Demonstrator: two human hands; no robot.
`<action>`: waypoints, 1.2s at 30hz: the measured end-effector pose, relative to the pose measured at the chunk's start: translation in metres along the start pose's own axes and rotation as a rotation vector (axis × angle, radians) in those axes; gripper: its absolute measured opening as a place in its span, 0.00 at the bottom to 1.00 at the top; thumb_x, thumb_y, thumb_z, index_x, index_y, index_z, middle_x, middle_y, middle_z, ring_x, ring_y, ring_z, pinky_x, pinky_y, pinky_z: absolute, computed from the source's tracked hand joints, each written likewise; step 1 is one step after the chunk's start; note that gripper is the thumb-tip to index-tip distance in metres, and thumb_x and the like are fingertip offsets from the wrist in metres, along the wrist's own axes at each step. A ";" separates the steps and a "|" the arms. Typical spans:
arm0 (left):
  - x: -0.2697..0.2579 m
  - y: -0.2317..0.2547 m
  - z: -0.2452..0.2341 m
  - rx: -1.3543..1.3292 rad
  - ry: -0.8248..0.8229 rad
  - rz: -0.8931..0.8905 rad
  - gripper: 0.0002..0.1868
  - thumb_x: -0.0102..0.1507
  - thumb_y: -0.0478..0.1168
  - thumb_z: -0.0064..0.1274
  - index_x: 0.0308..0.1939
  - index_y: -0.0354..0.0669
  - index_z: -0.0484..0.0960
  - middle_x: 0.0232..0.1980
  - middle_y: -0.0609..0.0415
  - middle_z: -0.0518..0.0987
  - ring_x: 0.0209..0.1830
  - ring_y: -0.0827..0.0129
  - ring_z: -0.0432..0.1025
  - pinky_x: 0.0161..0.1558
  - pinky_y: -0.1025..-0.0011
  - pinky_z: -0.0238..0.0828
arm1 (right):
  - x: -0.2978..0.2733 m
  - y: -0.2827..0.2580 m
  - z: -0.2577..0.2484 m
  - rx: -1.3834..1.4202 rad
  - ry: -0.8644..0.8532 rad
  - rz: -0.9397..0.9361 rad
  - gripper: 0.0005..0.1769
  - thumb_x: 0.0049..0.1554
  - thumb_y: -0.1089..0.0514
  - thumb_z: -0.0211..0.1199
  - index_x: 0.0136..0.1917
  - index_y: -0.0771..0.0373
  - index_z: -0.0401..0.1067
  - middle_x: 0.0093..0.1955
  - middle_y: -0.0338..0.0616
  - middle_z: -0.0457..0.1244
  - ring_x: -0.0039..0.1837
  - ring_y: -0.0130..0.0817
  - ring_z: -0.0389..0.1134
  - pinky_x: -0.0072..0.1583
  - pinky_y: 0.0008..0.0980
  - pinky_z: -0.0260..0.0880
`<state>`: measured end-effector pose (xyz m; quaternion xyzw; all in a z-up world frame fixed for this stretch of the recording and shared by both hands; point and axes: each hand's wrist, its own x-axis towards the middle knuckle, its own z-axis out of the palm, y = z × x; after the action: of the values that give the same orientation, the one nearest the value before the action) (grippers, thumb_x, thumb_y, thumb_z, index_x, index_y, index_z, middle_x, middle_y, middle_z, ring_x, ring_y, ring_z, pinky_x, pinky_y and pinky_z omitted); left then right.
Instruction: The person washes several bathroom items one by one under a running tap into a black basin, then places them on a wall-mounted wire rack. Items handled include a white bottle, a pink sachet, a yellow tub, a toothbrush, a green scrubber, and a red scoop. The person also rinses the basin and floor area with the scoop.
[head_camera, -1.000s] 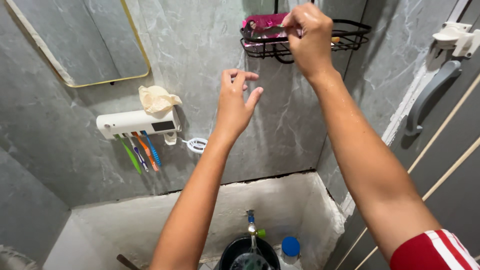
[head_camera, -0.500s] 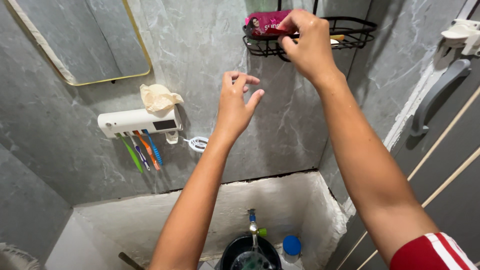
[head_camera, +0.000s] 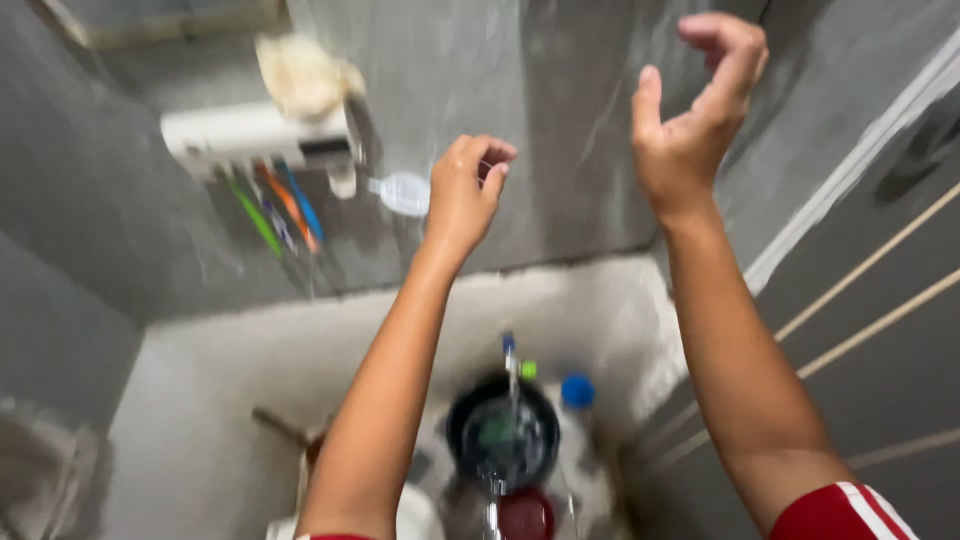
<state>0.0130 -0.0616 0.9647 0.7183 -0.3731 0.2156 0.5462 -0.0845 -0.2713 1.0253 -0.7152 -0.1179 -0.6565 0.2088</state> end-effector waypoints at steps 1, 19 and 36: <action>-0.017 -0.011 0.001 -0.020 -0.003 -0.010 0.10 0.62 0.28 0.57 0.47 0.42 0.83 0.43 0.53 0.78 0.38 0.67 0.79 0.41 0.71 0.77 | -0.028 -0.002 -0.001 0.004 -0.020 0.059 0.25 0.61 0.72 0.69 0.66 0.64 0.60 0.63 0.48 0.57 0.67 0.40 0.62 0.70 0.36 0.64; -0.371 -0.251 0.051 0.171 -0.462 -0.817 0.15 0.66 0.47 0.51 0.30 0.41 0.82 0.27 0.44 0.82 0.26 0.55 0.76 0.33 0.57 0.71 | -0.520 -0.001 -0.010 -0.054 -0.765 0.353 0.12 0.55 0.71 0.65 0.53 0.66 0.72 0.52 0.53 0.66 0.57 0.52 0.67 0.59 0.45 0.67; -0.677 -0.556 0.221 0.417 -0.728 -0.412 0.09 0.53 0.45 0.58 0.33 0.44 0.84 0.36 0.46 0.84 0.40 0.48 0.78 0.43 0.49 0.71 | -1.119 0.143 0.094 -0.110 -1.675 0.493 0.37 0.51 0.63 0.62 0.74 0.58 0.62 0.73 0.56 0.59 0.68 0.59 0.63 0.68 0.55 0.63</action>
<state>-0.0057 0.0023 0.0637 0.9008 -0.3389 -0.0927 0.2551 -0.0606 -0.2372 -0.1064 -0.9765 -0.0425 0.1439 0.1549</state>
